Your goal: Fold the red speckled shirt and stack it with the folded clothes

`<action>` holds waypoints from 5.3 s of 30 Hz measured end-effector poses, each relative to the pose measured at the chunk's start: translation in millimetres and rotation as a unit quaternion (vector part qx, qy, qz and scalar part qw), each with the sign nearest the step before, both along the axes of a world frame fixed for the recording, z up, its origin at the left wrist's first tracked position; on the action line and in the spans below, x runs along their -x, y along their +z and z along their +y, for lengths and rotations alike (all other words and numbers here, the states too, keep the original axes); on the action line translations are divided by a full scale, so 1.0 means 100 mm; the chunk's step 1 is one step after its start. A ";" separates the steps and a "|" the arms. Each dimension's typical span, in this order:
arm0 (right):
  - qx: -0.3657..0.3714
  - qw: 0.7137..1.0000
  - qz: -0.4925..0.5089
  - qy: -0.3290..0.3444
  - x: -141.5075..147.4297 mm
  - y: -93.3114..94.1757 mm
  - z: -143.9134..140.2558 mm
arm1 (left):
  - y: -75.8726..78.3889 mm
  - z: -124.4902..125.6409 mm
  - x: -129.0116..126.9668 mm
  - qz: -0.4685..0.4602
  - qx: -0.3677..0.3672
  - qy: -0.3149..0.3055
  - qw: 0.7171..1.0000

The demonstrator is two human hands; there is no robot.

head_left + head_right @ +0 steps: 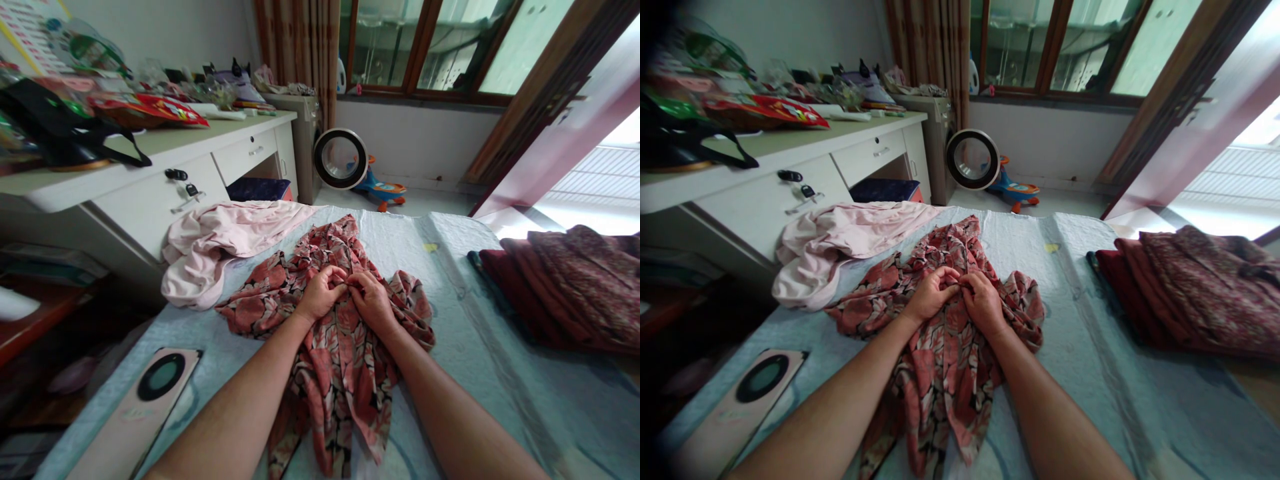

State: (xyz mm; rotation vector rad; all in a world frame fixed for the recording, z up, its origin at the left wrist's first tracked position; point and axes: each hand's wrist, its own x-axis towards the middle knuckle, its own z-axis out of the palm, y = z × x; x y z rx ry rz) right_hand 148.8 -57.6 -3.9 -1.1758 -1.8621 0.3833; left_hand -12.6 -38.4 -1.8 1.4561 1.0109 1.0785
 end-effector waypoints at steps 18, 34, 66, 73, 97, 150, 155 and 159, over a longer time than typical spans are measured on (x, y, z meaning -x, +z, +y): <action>-0.029 0.998 0.049 0.013 0.00 0.02 -0.03 | -0.01 -0.01 0.01 0.059 -0.033 0.010 0.998; -0.015 0.999 0.012 -0.038 0.01 0.01 -0.03 | 0.08 -0.02 0.02 0.028 0.016 -0.014 0.999; -0.007 1.000 -0.004 0.017 -0.01 0.02 -0.01 | 0.10 -0.01 0.02 0.079 -0.015 0.008 0.997; -0.005 1.000 -0.010 0.004 -0.01 0.00 0.00 | 0.10 -0.02 0.02 0.059 0.007 -0.010 0.998; -0.003 1.000 0.006 -0.006 0.00 0.02 -0.04 | 0.09 -0.01 0.02 0.057 0.010 -0.017 0.998; -0.009 1.000 0.001 -0.008 0.00 0.02 -0.02 | 0.06 -0.02 0.02 0.055 0.000 -0.026 0.998; -0.004 1.000 0.002 -0.001 0.00 0.03 -0.02 | 0.05 -0.01 0.01 0.068 -0.028 -0.004 0.997; -0.002 1.000 0.004 0.000 -0.01 0.01 -0.01 | 0.08 -0.02 0.02 0.069 -0.031 -0.011 0.997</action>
